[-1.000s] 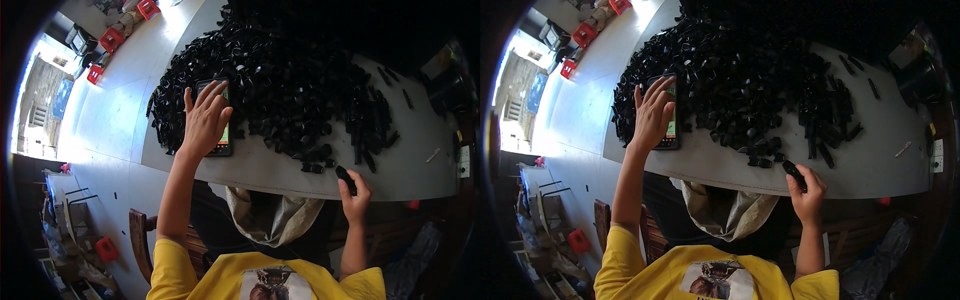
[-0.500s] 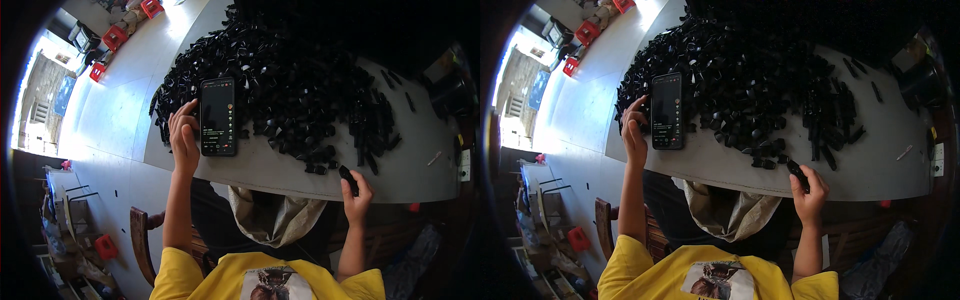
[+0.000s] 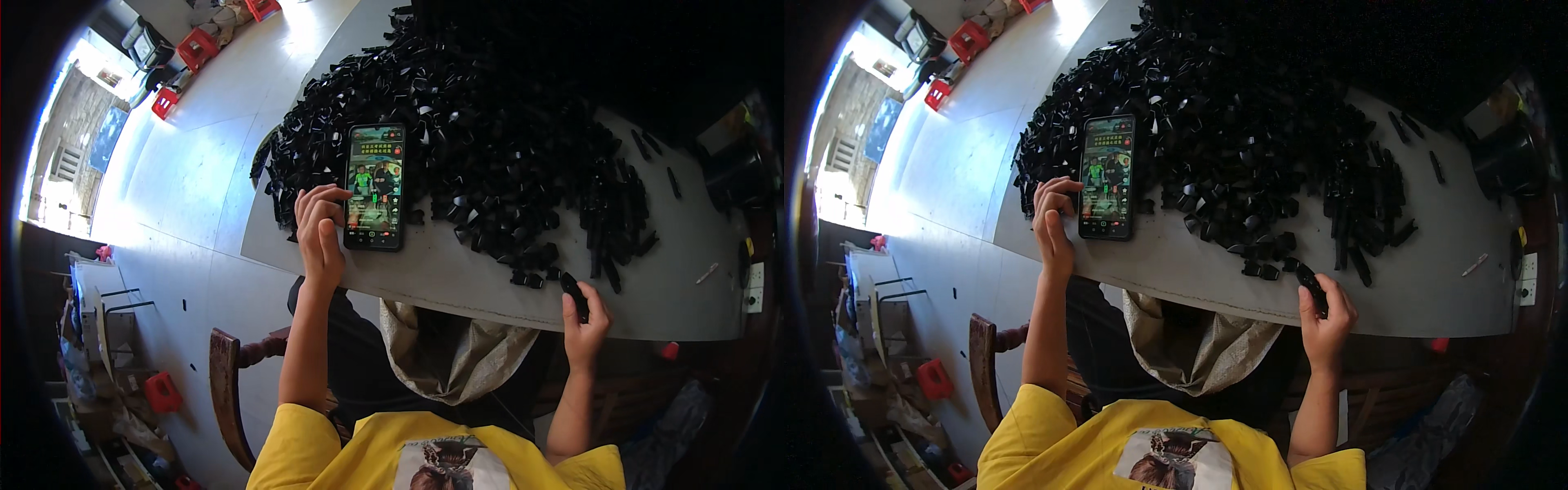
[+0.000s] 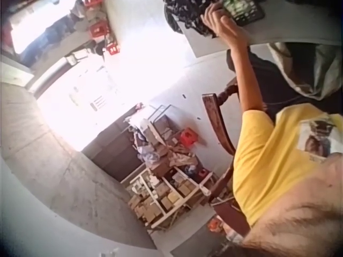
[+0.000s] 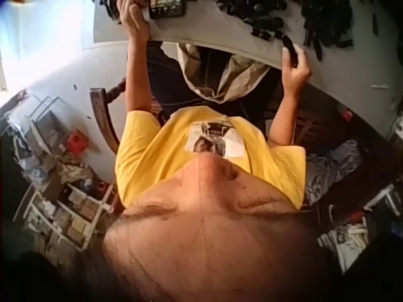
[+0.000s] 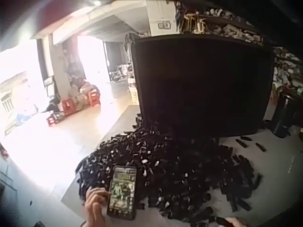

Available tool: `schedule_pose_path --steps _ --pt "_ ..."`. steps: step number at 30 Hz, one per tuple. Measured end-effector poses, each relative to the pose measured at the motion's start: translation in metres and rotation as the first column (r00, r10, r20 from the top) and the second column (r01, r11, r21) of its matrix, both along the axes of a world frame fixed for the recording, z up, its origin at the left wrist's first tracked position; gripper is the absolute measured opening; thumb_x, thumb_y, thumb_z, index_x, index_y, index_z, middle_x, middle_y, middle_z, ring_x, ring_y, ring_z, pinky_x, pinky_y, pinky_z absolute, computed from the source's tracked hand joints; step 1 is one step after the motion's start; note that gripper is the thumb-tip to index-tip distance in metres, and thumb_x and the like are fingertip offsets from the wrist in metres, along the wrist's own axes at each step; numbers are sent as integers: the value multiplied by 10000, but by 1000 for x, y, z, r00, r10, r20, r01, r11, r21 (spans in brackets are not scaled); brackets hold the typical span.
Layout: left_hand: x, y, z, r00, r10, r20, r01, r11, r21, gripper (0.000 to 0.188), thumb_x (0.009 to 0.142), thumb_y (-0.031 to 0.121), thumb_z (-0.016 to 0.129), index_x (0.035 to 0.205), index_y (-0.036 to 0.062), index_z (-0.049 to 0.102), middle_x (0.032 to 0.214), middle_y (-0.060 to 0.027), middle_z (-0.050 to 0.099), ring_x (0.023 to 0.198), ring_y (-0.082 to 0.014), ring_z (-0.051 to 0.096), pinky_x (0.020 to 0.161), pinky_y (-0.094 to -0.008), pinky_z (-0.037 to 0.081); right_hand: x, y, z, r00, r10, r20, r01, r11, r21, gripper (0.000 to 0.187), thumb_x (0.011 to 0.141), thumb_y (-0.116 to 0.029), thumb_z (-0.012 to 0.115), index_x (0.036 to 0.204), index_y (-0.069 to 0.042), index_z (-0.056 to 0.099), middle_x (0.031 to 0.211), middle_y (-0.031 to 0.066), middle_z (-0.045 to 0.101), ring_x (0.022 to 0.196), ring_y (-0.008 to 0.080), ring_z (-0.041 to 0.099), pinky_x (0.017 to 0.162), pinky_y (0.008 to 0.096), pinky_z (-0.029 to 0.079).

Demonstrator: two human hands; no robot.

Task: Assembling small black plastic components by hand at a workstation while referring to a smartphone.

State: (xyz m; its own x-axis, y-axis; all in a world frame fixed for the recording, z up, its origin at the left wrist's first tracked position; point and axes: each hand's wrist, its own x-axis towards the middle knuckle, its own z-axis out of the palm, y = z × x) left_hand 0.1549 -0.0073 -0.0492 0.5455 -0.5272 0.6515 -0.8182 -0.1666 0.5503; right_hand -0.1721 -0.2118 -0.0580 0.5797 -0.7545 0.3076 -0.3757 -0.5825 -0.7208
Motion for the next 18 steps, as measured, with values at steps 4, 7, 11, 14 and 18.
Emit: schedule_pose_path --steps 4,7,11,14,18 --pt "-1 0 1 1000 7 -19 -6 998 56 501 1013 408 263 746 57 502 1040 -97 645 1126 -299 530 1074 -492 223 1 1 0 1000 -21 -5 21 999 48 251 855 -128 672 1021 49 612 862 120 647 780 203 602 721 298 475" --pt "0 -2 -1 999 36 -29 -33 994 105 490 1012 416 268 768 65 509 1061 -88 643 1150 -293 514 1082 -499 196 3 0 -2 1000 -13 6 13 1000 7 243 857 -127 671 1017 46 612 856 119 647 769 203 604 710 296 475" --pt "0 -5 -1 998 61 -13 -60 995 76 472 1012 419 274 816 66 519 1111 -90 637 1177 -286 496 1084 -503 186 3 0 -4 1000 -20 11 19 1000 9 239 858 -129 671 1014 43 613 851 119 646 756 207 604 698 295 474" --pt "1 -2 -2 998 57 -25 -54 994 93 463 1010 417 280 841 62 524 1125 -93 634 1182 -288 492 1083 -500 192 5 1 -3 1000 -6 25 7 999 -39 234 858 -127 670 1013 40 615 840 118 645 751 211 605 689 297 473" --pt "0 -2 -3 998 40 -39 -37 996 82 452 1007 407 291 847 58 530 1120 -95 634 1174 -294 498 1079 -498 201 5 1 -2 1000 -10 6 10 998 -59 229 856 -120 671 1013 38 618 829 117 646 758 209 610 696 297 475"
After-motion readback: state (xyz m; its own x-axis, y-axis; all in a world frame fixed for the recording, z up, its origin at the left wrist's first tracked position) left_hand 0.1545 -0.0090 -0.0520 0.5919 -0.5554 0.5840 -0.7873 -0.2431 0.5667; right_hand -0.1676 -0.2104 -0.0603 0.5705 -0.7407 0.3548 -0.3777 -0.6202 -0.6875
